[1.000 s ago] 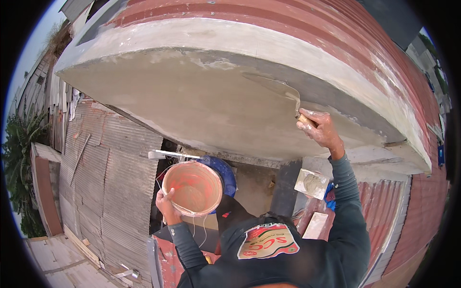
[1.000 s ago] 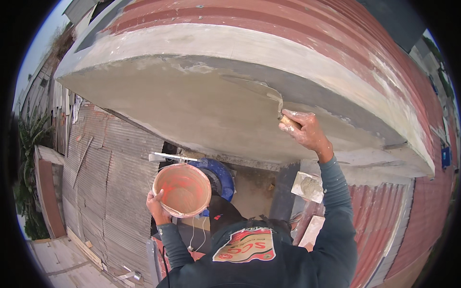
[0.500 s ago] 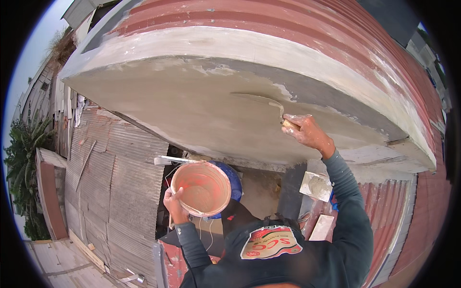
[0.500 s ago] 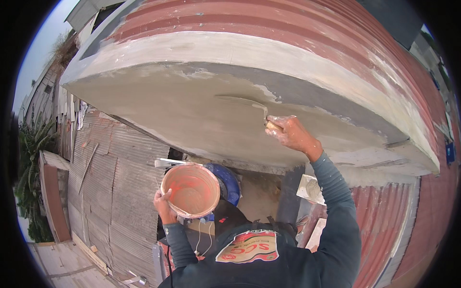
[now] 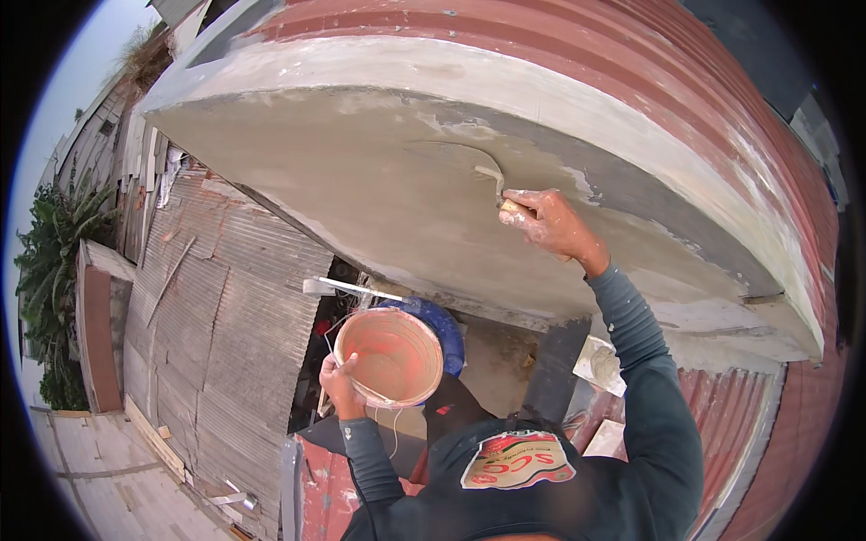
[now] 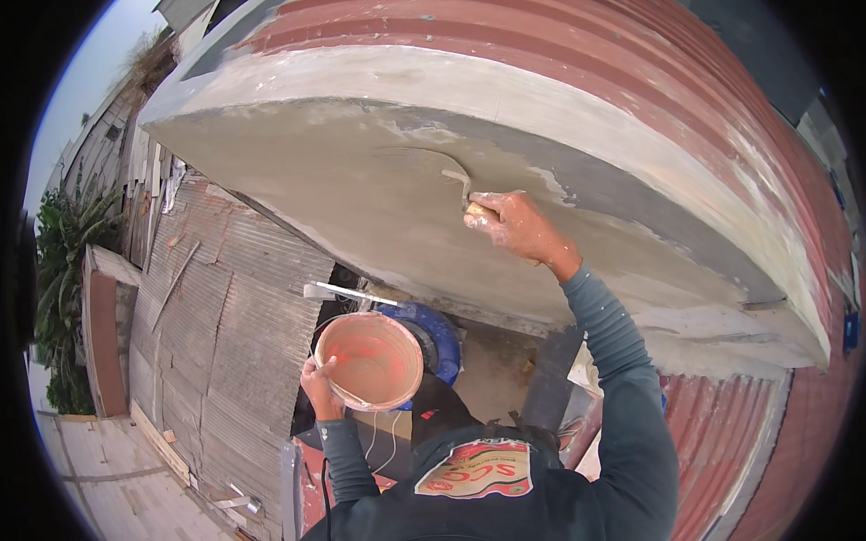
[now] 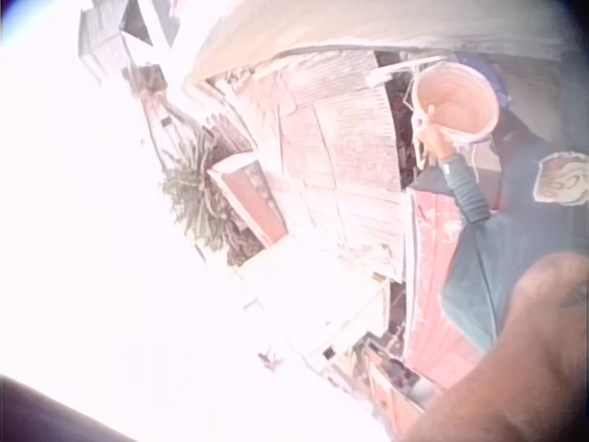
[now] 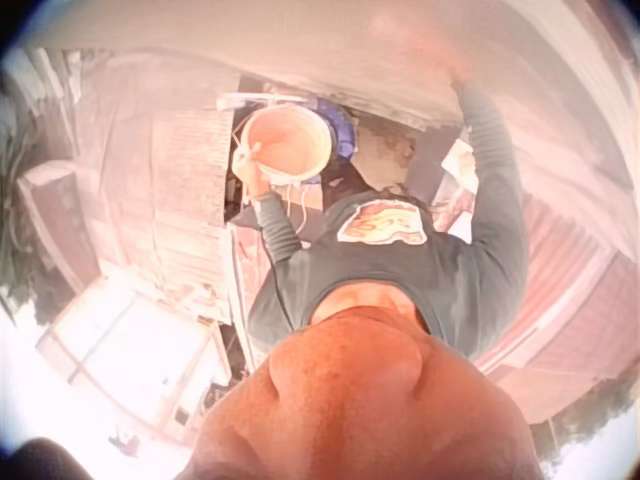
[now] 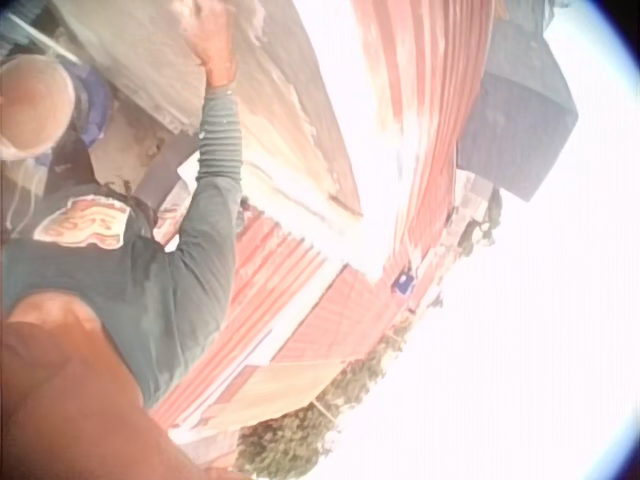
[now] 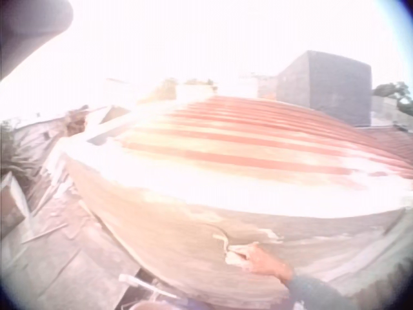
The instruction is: The person applies plaster to a concrete wall using a trowel, repeatedly taking plaster from a bucket and spreading it across the wall surface to smooth it.
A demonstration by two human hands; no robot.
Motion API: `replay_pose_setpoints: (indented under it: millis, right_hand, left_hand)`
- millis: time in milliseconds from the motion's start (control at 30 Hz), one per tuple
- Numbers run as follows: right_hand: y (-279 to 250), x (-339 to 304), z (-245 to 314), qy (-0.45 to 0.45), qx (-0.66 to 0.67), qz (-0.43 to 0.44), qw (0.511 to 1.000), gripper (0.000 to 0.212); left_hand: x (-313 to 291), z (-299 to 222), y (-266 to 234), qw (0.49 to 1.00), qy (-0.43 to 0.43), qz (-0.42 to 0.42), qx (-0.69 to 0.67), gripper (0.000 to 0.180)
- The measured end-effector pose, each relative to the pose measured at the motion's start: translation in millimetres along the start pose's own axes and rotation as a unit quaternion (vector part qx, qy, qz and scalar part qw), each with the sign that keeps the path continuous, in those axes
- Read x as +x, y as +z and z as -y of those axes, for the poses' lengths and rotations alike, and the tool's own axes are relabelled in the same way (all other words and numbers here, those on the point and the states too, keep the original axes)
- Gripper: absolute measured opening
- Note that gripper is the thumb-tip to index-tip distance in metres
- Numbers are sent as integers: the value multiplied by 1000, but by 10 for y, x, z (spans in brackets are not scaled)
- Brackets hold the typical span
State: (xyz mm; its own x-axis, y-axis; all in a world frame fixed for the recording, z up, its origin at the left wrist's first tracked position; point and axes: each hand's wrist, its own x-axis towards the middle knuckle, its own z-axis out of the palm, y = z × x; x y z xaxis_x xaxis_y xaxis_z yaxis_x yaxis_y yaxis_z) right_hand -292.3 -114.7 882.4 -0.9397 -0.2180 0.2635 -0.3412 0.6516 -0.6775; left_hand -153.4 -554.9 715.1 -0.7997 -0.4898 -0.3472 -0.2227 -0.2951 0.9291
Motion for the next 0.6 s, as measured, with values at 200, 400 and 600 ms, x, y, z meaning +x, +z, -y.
replay_pose_setpoints:
  millis: [200,400,600]
  right_hand:
    - [-390,-113,397,51,129,-13,990,48]
    - [330,-12,-357,151,131,138,970,38]
    - [355,-357,-560,-42,-27,-29,998,35]
  left_hand:
    - [-169,-99,-76,996,-16,-15,-84,21]
    - [-55,54,25,1000,9,-6,9,23]
    - [-229,-178,264,998,1,60,-11,26]
